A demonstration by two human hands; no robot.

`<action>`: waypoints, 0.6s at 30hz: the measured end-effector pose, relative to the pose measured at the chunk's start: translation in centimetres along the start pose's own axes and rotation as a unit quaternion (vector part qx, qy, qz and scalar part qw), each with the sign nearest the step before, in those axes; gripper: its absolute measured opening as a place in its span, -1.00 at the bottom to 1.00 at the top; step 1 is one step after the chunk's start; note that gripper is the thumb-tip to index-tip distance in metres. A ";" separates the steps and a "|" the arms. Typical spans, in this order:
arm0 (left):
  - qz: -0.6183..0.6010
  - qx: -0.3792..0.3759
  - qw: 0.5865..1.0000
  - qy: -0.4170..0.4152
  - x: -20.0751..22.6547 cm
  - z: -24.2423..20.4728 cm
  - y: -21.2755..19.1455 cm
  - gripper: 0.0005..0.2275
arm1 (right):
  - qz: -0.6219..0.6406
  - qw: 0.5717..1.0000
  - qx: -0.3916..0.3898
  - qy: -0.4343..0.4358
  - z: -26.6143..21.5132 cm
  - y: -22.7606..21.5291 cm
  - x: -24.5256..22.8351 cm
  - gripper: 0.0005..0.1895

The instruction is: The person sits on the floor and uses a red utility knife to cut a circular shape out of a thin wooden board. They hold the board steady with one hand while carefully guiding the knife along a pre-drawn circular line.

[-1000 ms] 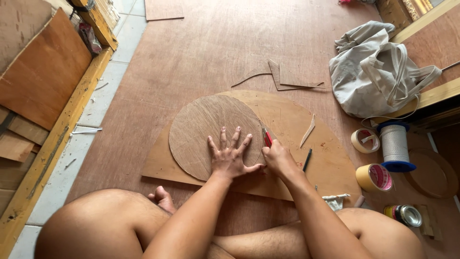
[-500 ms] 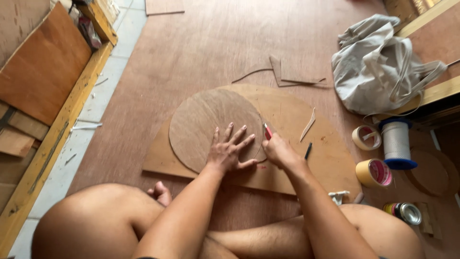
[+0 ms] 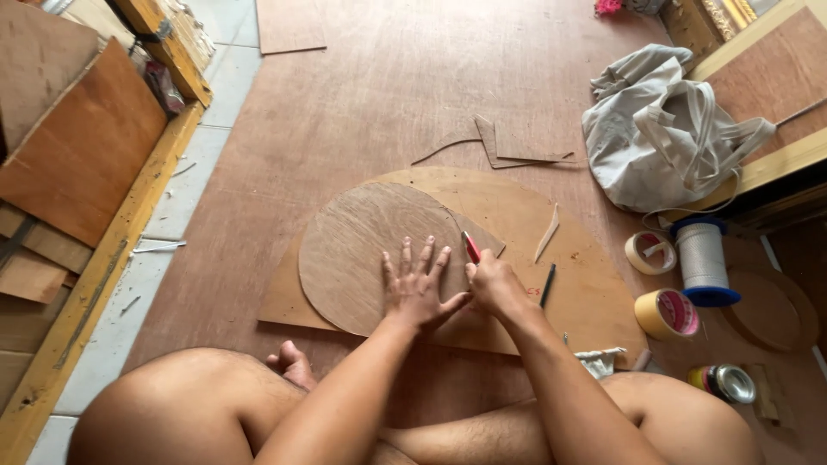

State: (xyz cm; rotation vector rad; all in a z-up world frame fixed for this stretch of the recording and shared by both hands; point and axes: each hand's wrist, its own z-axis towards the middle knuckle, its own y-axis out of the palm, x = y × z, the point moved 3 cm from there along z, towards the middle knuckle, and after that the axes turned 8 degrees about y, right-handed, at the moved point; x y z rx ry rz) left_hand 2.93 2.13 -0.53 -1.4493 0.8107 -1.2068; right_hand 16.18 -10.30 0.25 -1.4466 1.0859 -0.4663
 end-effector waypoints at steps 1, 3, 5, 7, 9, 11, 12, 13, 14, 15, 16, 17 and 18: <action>0.001 0.002 1.000 -0.002 -0.4 0.4 0.0 -0.15 | 0.000 1.000 0.001 -0.003 0.5 -0.8 -0.1 -0.57; -0.001 -0.024 0.999 0.044 -0.9 1.3 0.2 -0.10 | 0.036 0.999 -0.020 0.018 1.6 -2.1 -0.2 -0.58; 0.011 -0.030 0.998 0.052 -1.7 0.9 -0.3 -0.12 | 0.020 0.999 -0.027 0.016 2.6 -2.0 0.1 -0.59; 0.020 -0.035 0.997 0.062 -2.0 1.1 -0.5 -0.13 | 0.001 0.999 -0.034 0.017 2.9 -3.2 -0.6 -0.59; 0.037 -0.019 0.998 0.053 -1.8 0.4 -0.6 -0.17 | -0.010 0.994 -0.087 0.062 1.4 -4.6 -2.4 -0.59; 0.033 -0.020 0.998 0.048 -1.9 0.5 -0.5 -0.17 | -0.006 0.990 -0.111 0.084 1.5 -5.3 -2.8 -0.55; 0.030 -0.015 0.998 0.046 -1.9 0.9 -0.8 -0.18 | -0.002 0.986 -0.128 0.105 1.8 -6.0 -3.0 -0.50; 0.032 -0.006 0.998 0.048 -1.9 1.2 -1.1 -0.18 | -0.003 0.988 -0.119 0.102 1.2 -6.8 -3.2 -0.50; 0.026 -0.022 0.999 0.041 -1.9 1.5 -1.3 -0.18 | 0.019 0.985 -0.130 0.111 0.6 -7.5 -3.4 -0.50; 0.018 -0.046 0.998 0.032 -1.6 0.9 -1.0 -0.18 | 0.041 0.980 -0.149 0.123 -0.9 -7.6 -3.3 -0.49; 0.017 -0.045 0.998 0.032 -1.5 0.9 -1.0 -0.18 | 0.040 0.981 -0.148 0.123 -1.3 -7.8 -3.5 -0.49; 0.021 -0.040 0.998 0.031 -1.6 0.9 -1.0 -0.19 | 0.039 0.979 -0.154 0.130 -1.8 -7.8 -3.9 -0.48; 0.025 -0.036 0.999 0.030 -1.7 0.9 -0.9 -0.19 | 0.038 0.977 -0.161 0.137 -2.3 -7.8 -4.2 -0.46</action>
